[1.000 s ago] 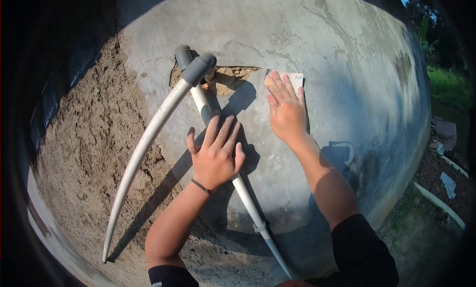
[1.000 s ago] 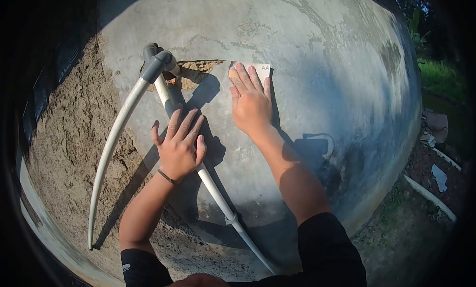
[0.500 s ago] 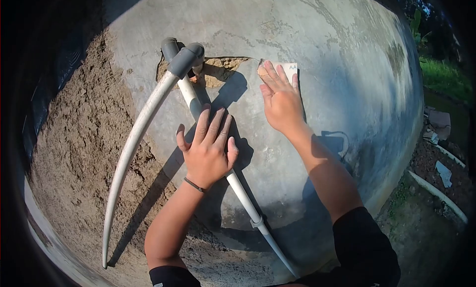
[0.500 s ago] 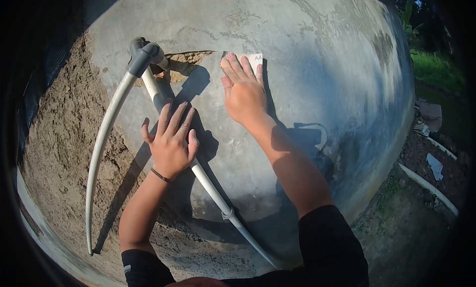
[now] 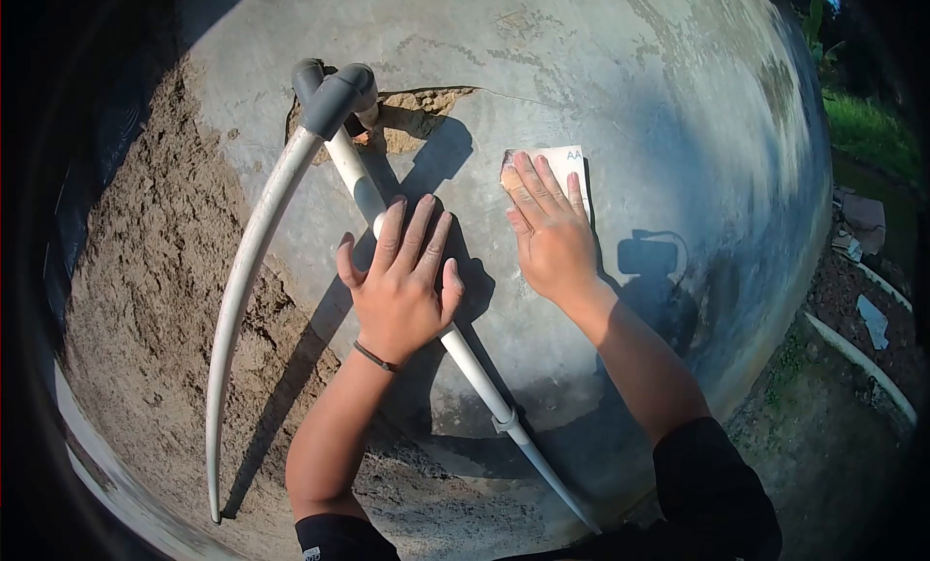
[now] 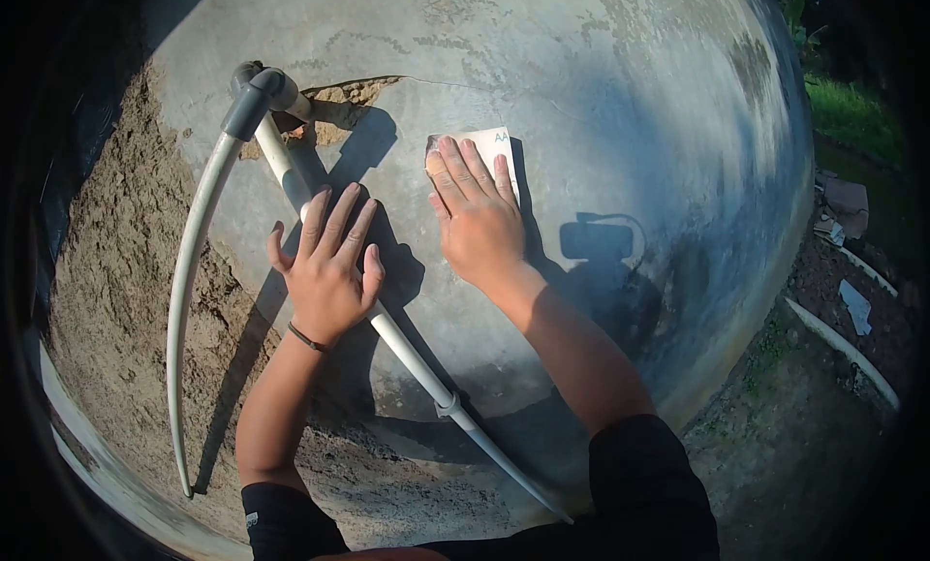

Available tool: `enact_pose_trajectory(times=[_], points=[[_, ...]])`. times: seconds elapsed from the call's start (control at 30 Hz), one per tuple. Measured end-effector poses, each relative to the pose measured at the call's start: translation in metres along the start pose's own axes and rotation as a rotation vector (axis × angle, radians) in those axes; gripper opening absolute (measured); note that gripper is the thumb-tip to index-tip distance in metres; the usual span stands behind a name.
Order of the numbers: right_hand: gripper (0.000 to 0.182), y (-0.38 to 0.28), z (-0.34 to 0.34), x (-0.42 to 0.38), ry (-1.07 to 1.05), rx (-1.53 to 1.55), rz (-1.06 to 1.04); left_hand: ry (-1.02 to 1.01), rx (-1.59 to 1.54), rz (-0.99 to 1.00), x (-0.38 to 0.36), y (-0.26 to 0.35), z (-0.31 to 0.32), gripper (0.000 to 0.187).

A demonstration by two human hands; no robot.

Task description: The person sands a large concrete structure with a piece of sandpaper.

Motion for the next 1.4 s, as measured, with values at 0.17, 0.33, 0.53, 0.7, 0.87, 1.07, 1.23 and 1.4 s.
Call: enact_pose_trajectory(times=[0.17,0.33,0.53,0.7,0.87,1.07,1.23,1.4], points=[[0.047,-0.05,0.014,-0.223,-0.302,0.069,0.04,0.002,-0.013,-0.024,-0.002,0.002,0.0,0.041],[0.045,-0.032,0.01,-0.108,-0.112,0.045,0.024,-0.007,0.012,-0.008,0.0,0.002,0.001,0.042],[0.045,0.006,-0.002,0.034,0.034,0.036,-0.055,0.027,0.021,-0.038,-0.005,-0.012,-0.017,0.046],[0.042,-0.046,0.002,-0.187,-0.288,0.202,0.06,-0.015,0.024,-0.058,-0.02,-0.019,-0.021,0.053],[0.044,-0.023,0.002,0.002,0.027,0.048,-0.07,-0.016,0.006,-0.053,-0.017,-0.02,-0.018,0.054],[0.044,-0.021,0.008,-0.047,-0.065,0.043,-0.111,-0.032,-0.026,-0.018,-0.016,-0.021,-0.019,0.055],[0.046,-0.046,0.005,-0.16,-0.222,0.072,0.011,-0.054,-0.113,-0.047,-0.021,-0.019,-0.016,0.058],[0.045,-0.013,0.007,0.074,0.1,-0.016,-0.108,-0.044,-0.101,-0.025,-0.02,-0.017,-0.017,0.055]])
Point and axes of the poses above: each hand's wrist, its own x-axis towards the middle knuckle, its own z-axis out of the palm, y = z × x, the point moved 6 cm from there along x, towards the middle knuckle, and after that the axes turned 5 degrees about -z, right-handed, at the moved point
